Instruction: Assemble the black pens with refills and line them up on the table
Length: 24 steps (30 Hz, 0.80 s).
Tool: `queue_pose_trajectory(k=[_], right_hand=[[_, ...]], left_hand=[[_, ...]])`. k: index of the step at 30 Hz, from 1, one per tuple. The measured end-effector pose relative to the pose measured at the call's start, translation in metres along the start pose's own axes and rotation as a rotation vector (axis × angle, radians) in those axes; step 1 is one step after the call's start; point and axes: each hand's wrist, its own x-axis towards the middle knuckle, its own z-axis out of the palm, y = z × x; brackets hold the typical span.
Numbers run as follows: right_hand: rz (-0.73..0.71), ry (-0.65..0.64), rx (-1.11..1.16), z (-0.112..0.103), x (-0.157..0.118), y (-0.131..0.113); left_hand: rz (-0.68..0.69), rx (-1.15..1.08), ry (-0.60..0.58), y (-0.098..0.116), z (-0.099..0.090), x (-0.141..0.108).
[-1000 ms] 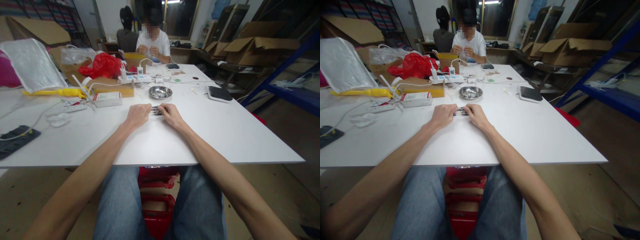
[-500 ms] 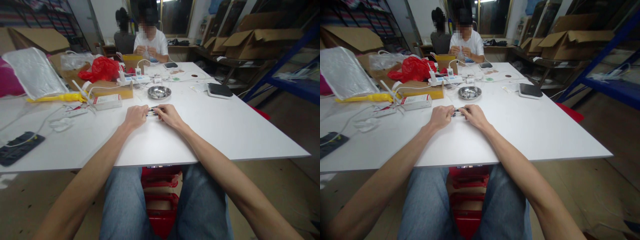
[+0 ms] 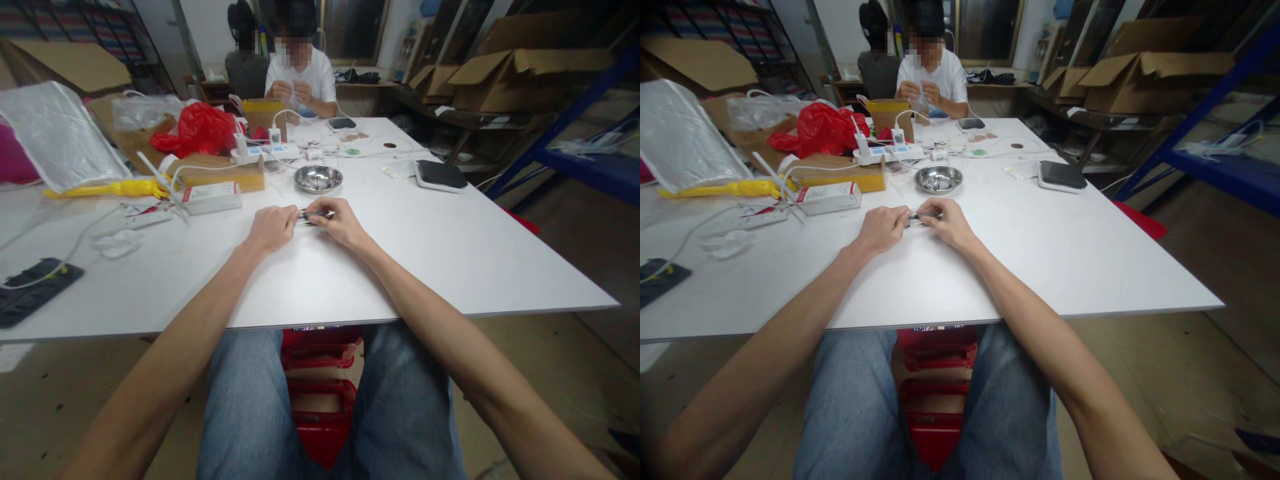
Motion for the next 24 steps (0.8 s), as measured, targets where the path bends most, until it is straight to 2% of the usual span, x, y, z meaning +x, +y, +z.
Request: queue_pose_trajectory(k=[3, 7, 13, 18, 22, 24], right_hand=[[-0.021, 0.034, 0.022, 0.0, 0.0003, -0.0001], [0.056, -0.003, -0.041, 0.0017, -0.0005, 0.0024], [-0.056, 0.056, -0.036, 0.0014, 0.0003, 0.0009], [0.041, -0.011, -0.118, 0.001, -0.0014, 0.002], [-0.085, 0.023, -0.063, 0.0007, -0.0015, 0.0028], [-0.125, 0.001, -0.086, 0.0015, -0.0019, 0.0018]], left_hand=[[0.012, -0.007, 0.008, -0.0002, -0.0004, 0.0003], [0.022, -0.002, 0.007, -0.001, 0.0012, 0.0008], [0.004, -0.013, 0.017, -0.0029, 0.0037, 0.0008], [0.006, -0.023, 0.022, -0.0029, 0.0044, 0.0003], [-0.009, -0.014, 0.019, -0.0031, 0.0047, 0.0003], [-0.004, -0.017, 0.025, -0.0034, 0.0051, 0.0]])
